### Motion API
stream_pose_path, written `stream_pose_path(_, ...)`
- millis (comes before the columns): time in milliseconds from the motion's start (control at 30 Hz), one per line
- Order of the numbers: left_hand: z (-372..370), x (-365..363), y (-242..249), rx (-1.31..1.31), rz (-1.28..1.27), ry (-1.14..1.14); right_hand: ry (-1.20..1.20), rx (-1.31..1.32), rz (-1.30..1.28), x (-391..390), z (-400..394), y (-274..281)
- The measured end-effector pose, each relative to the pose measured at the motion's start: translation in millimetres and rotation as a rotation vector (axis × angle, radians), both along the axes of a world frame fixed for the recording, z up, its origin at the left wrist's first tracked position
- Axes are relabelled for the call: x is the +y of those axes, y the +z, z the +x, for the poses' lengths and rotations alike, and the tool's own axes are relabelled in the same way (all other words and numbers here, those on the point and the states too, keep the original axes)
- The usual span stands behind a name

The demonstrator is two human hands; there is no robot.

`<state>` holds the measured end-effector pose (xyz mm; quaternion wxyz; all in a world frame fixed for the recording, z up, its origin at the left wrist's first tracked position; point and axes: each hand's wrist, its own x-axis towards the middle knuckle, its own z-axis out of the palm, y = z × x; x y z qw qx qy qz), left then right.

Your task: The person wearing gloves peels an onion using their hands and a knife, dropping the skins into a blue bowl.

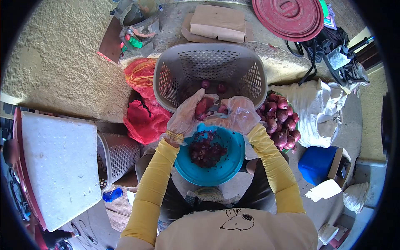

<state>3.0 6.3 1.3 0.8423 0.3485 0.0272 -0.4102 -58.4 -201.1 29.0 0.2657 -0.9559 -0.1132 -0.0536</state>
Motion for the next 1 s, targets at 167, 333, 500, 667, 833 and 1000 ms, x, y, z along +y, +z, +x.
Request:
stream_pose_path(167, -1.9, 0.9, -2.3, -0.051, -0.024, -0.009, -0.005, 0.083, -0.027, 1.4, 2.2, -1.2)
stream_pose_path(333, -3.6, 1.2, 5.6, -0.032, -0.012, -0.023, 0.055, 0.051, 0.009, 0.8, 2.8, -1.1)
stream_pose_path(500, -1.3, 3.9, -1.0, 0.0, -0.014, -0.051, 0.065, 0.032, 0.017, 4.4, -0.4, -3.5)
stream_pose_path(667, -4.5, 2.3, 5.3, 0.028, 0.006, 0.013, 0.127, 0.209, -0.173, 14.5, -1.5, 8.5)
stream_pose_path(833, 2.8, -2.3, -31.2, -0.313, 0.261, 0.226, 0.195, 0.088, -0.148, 16.5, -7.7, 12.8)
stream_pose_path(1000, -0.8, 3.4, 2.9, 0.038, 0.051, 0.075, -0.053, 0.088, -0.084, 8.8, -4.8, 10.6)
